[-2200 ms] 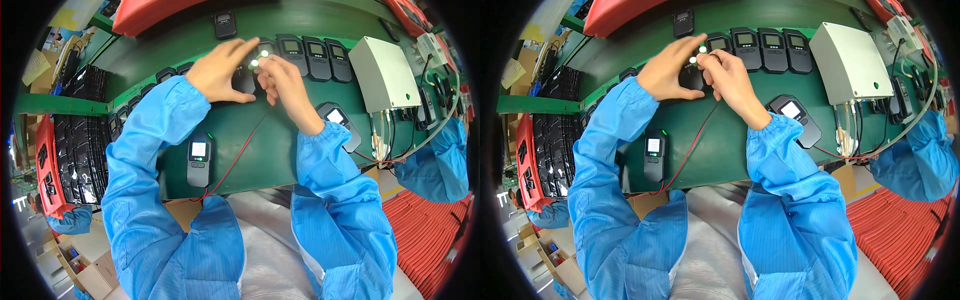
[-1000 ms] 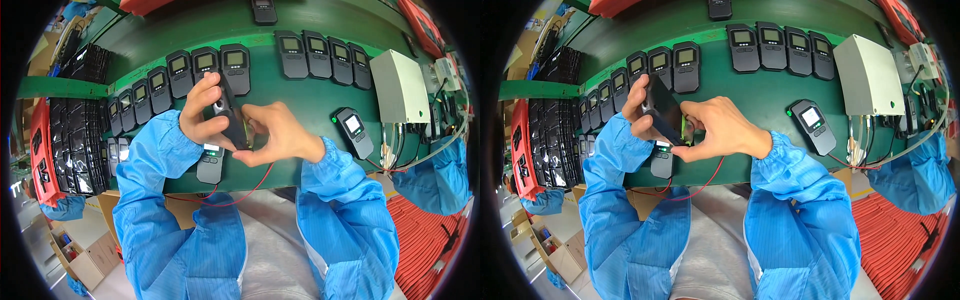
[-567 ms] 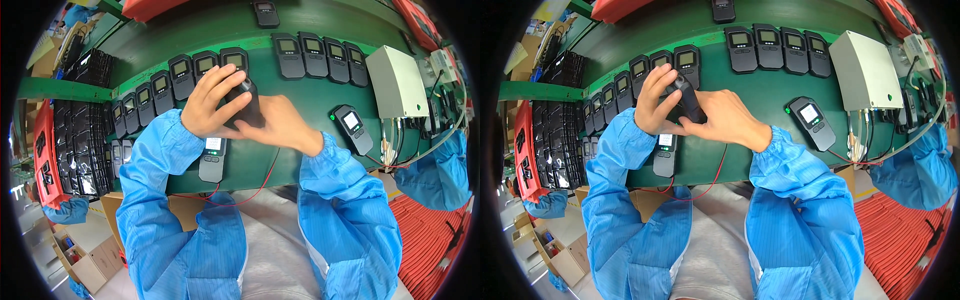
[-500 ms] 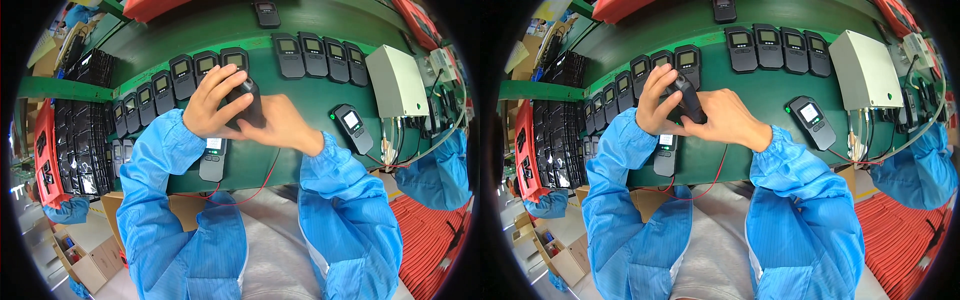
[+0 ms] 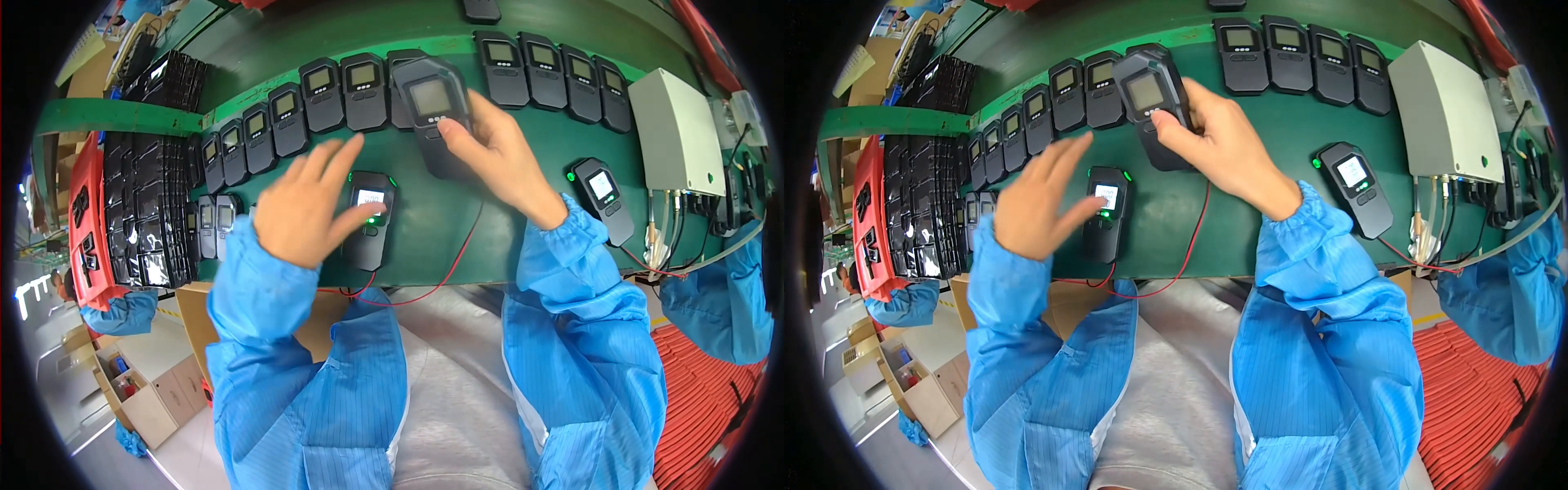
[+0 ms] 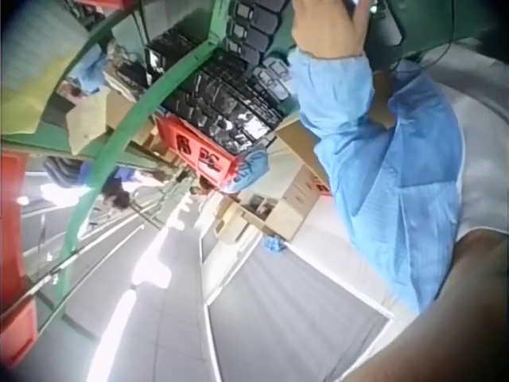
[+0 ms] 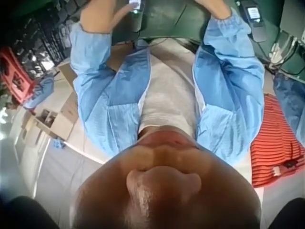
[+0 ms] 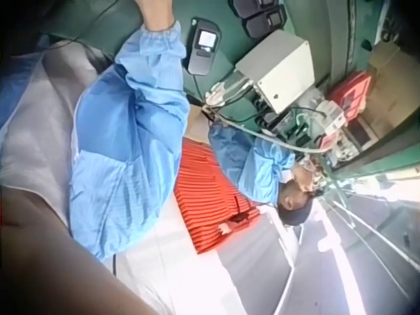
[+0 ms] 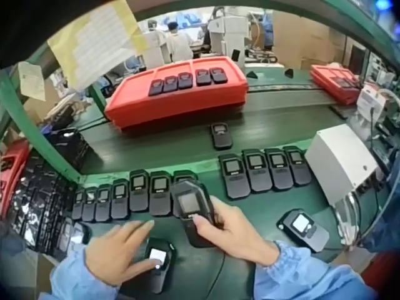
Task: Testing handheld electronic devices by connecting them to a power source, checking functionality, and sorting them into storage boxes.
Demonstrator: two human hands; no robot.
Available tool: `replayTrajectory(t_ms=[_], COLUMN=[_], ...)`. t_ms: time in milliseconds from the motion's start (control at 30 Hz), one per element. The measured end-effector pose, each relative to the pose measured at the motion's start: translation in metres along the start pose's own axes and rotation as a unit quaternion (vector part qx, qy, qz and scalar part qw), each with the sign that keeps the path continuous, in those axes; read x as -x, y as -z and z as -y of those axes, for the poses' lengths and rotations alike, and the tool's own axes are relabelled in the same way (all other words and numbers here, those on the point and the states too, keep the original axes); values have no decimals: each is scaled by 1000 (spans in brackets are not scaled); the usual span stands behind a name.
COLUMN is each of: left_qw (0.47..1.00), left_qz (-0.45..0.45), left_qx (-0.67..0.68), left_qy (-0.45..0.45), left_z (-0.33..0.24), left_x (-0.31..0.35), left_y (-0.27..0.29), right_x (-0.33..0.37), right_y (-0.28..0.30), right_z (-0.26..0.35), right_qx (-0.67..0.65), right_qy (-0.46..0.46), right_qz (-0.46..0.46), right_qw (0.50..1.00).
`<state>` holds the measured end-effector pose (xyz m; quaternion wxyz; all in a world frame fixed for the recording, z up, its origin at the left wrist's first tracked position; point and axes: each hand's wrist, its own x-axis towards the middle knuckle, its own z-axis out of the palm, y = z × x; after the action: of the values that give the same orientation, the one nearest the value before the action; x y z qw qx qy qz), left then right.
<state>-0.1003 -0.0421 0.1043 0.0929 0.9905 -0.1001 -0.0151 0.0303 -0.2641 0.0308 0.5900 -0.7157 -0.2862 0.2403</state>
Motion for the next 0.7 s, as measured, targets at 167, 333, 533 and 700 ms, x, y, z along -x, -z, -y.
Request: replayTrajectory(t_ms=[167, 333, 533, 700], left_qw=[988, 959, 951, 934], left_qz=[-7, -20, -168, -243], left_qx=[77, 167, 110, 164], left_qy=[131, 229, 234, 205], left_z=[-26, -19, -9, -10], left_x=[33, 47, 52, 42], left_y=[-32, -26, -11, -9], right_x=[-2, -3, 7, 8], right_y=[-10, -19, -16, -22], right_z=[4, 0, 22, 12], right_qx=[-22, -52, 68, 130], right_qy=[11, 39, -31, 57], right_qz=[7, 29, 143, 131], right_qw=[1000, 997, 987, 981])
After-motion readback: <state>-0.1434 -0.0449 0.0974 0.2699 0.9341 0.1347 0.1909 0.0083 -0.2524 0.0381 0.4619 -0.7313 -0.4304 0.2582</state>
